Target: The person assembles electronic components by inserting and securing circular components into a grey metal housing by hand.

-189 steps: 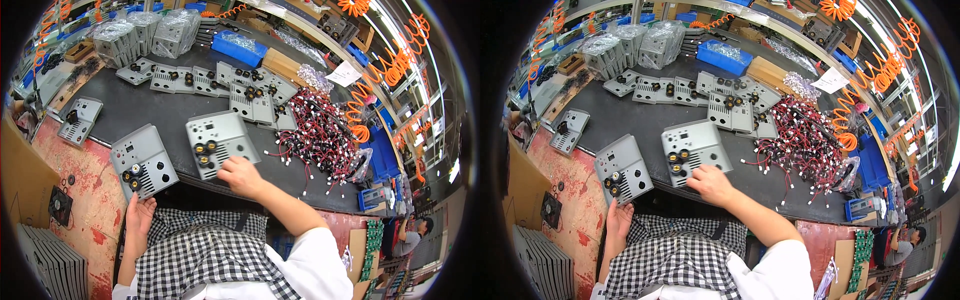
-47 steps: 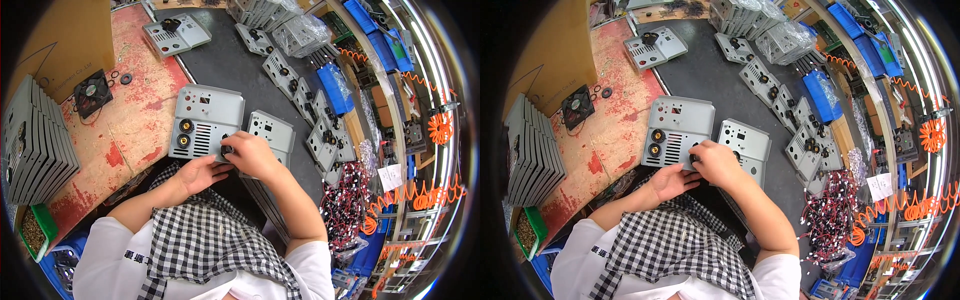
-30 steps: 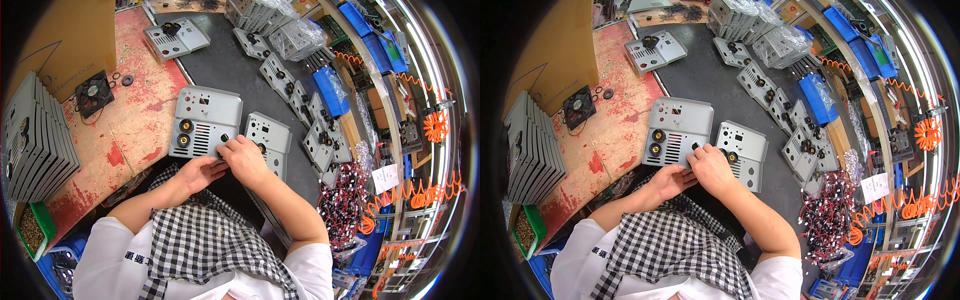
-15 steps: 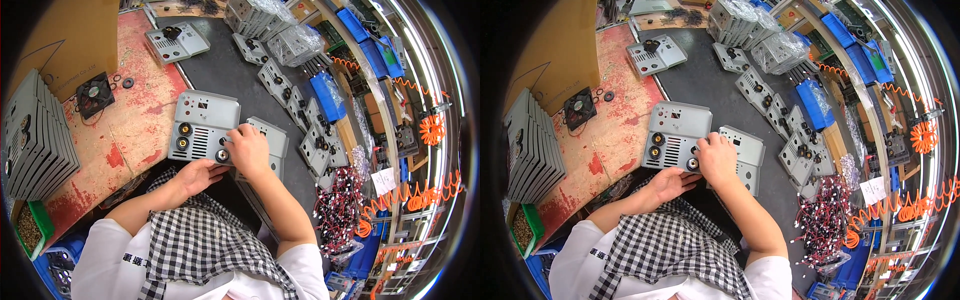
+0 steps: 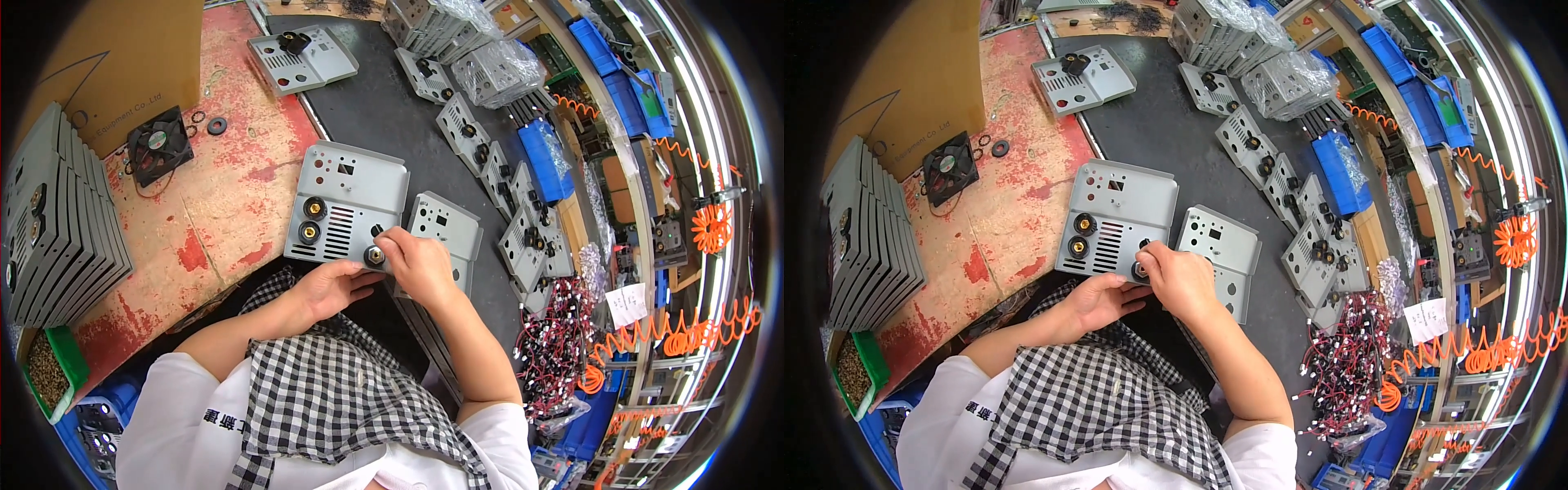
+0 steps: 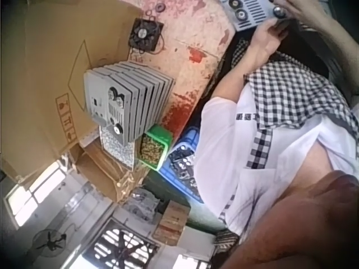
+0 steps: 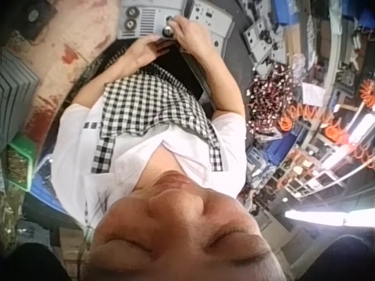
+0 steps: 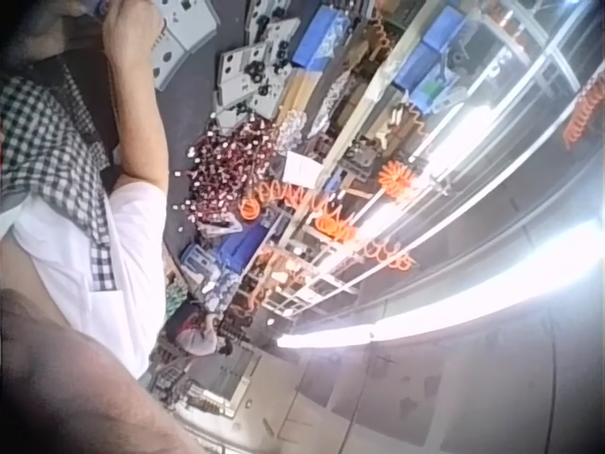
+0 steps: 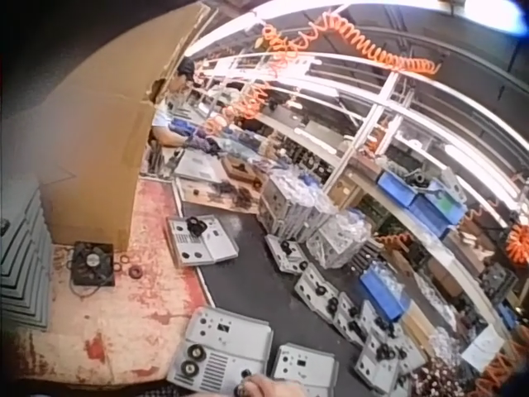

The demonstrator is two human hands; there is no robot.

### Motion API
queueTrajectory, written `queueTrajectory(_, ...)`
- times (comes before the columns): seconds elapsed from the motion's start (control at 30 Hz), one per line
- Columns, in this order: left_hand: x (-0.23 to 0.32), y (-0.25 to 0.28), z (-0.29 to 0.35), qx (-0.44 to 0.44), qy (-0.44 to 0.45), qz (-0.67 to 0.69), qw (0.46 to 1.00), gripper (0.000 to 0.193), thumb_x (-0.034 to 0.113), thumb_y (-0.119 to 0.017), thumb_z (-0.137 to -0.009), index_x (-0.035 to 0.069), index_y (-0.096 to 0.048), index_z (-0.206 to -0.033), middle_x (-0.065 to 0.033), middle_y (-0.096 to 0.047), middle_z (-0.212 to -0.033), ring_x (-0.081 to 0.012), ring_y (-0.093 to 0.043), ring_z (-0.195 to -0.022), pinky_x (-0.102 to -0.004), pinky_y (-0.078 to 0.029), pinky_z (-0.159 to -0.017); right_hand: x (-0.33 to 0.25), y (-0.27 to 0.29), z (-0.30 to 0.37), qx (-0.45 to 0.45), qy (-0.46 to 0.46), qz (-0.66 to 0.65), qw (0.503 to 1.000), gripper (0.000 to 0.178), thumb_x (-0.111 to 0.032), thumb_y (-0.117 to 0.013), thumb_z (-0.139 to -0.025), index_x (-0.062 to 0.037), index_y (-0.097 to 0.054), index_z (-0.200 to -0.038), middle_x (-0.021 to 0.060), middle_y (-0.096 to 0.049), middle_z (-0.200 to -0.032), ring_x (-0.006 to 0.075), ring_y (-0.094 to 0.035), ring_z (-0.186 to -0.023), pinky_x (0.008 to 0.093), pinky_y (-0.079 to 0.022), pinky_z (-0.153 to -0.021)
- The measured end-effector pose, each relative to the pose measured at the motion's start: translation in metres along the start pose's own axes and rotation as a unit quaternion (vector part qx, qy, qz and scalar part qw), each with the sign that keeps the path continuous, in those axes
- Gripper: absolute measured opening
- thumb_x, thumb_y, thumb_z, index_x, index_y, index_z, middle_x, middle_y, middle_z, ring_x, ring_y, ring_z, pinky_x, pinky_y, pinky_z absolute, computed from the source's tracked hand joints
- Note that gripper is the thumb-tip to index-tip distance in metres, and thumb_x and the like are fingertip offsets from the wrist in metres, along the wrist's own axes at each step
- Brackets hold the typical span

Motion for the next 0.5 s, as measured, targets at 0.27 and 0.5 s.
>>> queueTrajectory(0.27, 0.0, 0.012, -0.002, 0.006, -0.018, -0.089, 0.996, 0.034, 0.023, -0.058, -0.087, 0.011, -0.052, -0.119, -0.0051, -0.057, -0.115, -0.0185, -0.053, -0.109, -0.0386, -0.043, -0.091, -0.058, -0.035, -0.035, 0.036, 0.184, 0.004, 0.982, 0.04, -0.022, -0.069, -0.074, -0.0181, -0.057, -0.112, 0.0091, -0.061, -0.09, 0.0298, -0.062, -0.083, 0.0406, -0.05, -0.068)
queueTrajectory(0.5, 0.021, -0.024, 0.049, 0.011, -0.023, -0.425, 0.905, 0.027, 0.013, -0.064, -0.085, 0.001, -0.056, -0.108, -0.0039, -0.063, -0.094, -0.0103, -0.057, -0.086, -0.0256, -0.046, -0.078, -0.054, -0.035, -0.032, 0.074, 0.166, -0.067, 0.981, 0.045, -0.02, -0.076, -0.067, -0.0105, -0.054, -0.106, 0.0109, -0.054, -0.097, 0.0323, -0.059, -0.087, 0.0415, -0.049, -0.071)
Point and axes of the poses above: each hand's wrist, its own z-axis away from the middle knuckle, its own y-axis out of the back of the hand, x = y × z, the point moved 4 cm from there along -z, towards the middle knuckle
